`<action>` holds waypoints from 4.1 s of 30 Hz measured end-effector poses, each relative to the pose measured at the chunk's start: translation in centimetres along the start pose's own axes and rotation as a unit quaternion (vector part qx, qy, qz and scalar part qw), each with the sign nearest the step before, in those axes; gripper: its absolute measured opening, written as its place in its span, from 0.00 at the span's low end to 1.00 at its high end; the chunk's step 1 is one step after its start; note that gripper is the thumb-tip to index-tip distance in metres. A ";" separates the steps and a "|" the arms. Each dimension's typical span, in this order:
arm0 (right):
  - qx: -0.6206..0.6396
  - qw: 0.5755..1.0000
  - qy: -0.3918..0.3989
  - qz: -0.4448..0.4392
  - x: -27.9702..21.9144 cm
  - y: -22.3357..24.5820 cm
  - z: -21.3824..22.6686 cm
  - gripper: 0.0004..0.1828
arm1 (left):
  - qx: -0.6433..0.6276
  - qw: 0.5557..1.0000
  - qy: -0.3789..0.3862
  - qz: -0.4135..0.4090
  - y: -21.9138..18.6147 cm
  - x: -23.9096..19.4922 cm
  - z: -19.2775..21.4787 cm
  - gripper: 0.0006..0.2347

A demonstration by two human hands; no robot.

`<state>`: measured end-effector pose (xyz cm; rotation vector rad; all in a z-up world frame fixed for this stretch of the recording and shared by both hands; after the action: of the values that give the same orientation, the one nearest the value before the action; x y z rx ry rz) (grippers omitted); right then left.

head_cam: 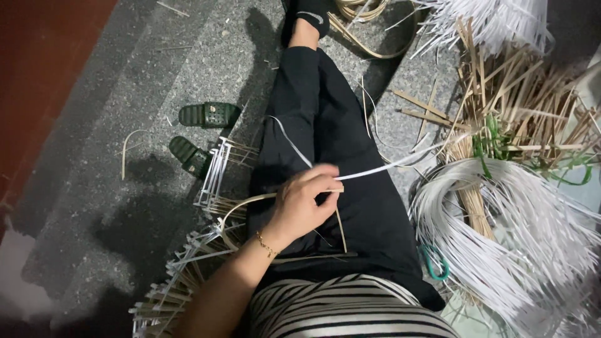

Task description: The recorder sits on the floor and uses white plastic strips to weave around and secure a curved bamboo frame.

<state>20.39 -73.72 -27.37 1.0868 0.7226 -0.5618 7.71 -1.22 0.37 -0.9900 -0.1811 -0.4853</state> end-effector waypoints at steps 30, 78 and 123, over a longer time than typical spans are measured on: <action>-0.140 0.862 0.065 0.483 -29.1 27.5 -46.4 0.08 | -0.087 0.969 0.155 0.170 5.1 1.0 -4.2 0.08; -0.233 0.856 0.105 0.449 -24.5 30.9 -49.9 0.17 | 0.069 0.992 0.009 -0.104 -2.3 -0.6 -2.0 0.05; -0.218 0.899 0.214 0.314 -28.7 23.4 -50.4 0.11 | -0.073 0.993 0.081 0.050 1.1 -0.6 -1.0 0.05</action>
<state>6.34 -16.59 -6.06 0.9494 0.7709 0.3974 7.63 -1.36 -1.27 -1.0913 0.0503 -0.4898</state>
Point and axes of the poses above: each hand's wrist, its own x-axis towards the middle knuckle, its own z-axis out of the back of the hand, y = z × x, the point moved 8 cm from there along x, towards the middle knuckle, and after that the axes turned 13 degrees about -z, right-handed, at the moved point
